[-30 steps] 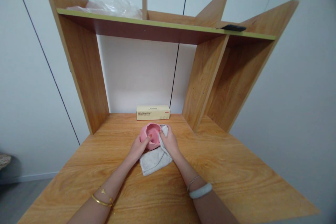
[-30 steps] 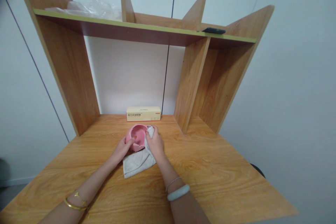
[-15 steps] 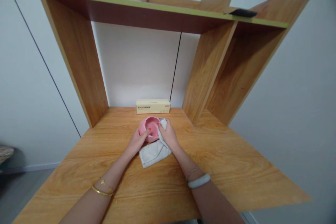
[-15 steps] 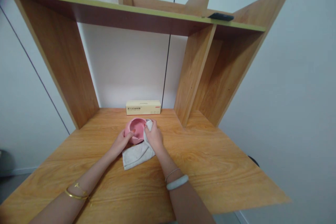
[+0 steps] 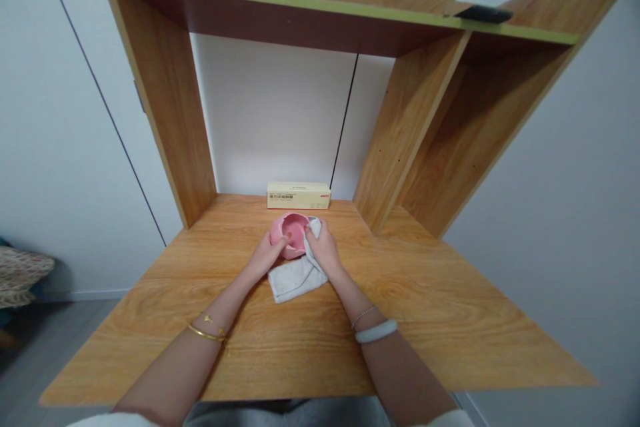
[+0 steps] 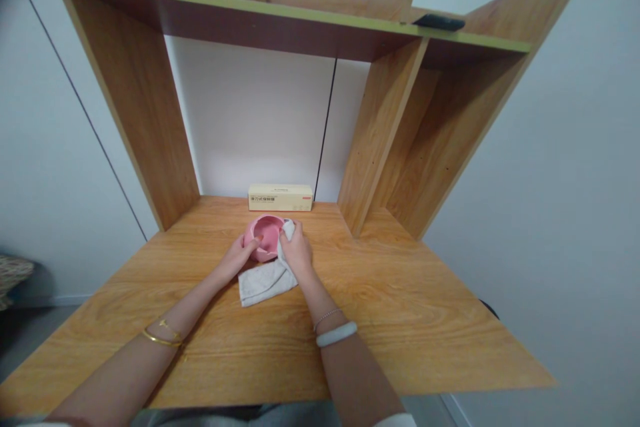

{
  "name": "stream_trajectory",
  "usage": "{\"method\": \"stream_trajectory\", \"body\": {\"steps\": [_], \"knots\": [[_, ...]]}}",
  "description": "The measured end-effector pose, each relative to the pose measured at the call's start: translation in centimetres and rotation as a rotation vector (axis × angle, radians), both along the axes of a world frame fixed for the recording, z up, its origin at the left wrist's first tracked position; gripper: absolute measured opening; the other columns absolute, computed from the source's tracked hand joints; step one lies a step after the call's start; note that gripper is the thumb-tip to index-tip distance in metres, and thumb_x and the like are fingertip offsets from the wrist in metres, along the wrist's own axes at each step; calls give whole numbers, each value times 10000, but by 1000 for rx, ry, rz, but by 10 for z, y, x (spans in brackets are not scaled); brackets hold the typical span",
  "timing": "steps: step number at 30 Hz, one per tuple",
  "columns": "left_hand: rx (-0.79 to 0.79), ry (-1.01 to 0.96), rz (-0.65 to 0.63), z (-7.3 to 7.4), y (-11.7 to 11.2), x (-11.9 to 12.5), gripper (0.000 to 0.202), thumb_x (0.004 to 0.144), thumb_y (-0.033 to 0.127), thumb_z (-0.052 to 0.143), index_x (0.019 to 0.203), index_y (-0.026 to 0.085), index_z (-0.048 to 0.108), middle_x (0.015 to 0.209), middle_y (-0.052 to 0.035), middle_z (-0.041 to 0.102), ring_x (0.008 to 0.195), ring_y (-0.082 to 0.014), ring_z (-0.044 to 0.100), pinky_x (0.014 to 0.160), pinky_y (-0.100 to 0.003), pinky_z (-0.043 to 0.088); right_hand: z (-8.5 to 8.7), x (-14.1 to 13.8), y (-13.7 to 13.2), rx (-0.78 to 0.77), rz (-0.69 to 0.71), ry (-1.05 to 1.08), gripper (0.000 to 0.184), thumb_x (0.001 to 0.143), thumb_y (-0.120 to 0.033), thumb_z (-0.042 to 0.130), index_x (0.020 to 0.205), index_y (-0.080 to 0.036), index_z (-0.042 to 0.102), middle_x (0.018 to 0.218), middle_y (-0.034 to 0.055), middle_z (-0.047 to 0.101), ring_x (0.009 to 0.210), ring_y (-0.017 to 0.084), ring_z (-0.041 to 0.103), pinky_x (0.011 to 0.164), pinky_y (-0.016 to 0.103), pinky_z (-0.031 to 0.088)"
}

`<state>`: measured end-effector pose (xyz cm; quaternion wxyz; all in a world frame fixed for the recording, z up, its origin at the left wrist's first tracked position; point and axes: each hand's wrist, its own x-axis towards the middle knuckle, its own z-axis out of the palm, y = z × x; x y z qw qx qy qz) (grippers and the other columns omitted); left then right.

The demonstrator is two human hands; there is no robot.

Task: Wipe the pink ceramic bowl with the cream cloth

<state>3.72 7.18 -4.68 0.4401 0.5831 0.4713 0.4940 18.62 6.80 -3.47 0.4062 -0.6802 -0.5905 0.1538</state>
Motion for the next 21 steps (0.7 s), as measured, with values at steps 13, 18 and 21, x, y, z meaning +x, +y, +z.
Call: {"method": "stream_trajectory", "body": {"steps": [13, 18, 21], "knots": [[-4, -27, -65, -2, 4, 0, 443, 630, 452, 575, 888, 92, 602, 811, -75, 656, 733, -190, 588, 642, -261, 434, -3, 1, -2, 21, 11, 12, 363, 797, -358, 432, 1127, -208, 425, 1009, 79, 623, 929, 200, 578, 756, 280, 418], [-16, -17, -67, -3, 5, -1, 430, 626, 442, 580, 872, 90, 601, 776, -66, 647, 723, -185, 578, 642, -260, 421, -4, 3, -4, 10, 8, 8, 374, 796, -358, 433, 1142, -218, 415, 1008, 69, 624, 923, 194, 580, 752, 276, 420], [-20, -13, -72, -1, 5, 0, 424, 630, 444, 574, 871, 96, 599, 788, -63, 647, 727, -184, 578, 652, -263, 423, -4, 3, -5, 3, -1, 3, 380, 795, -356, 437, 1150, -222, 412, 1006, 66, 625, 919, 194, 580, 746, 274, 419]]}}
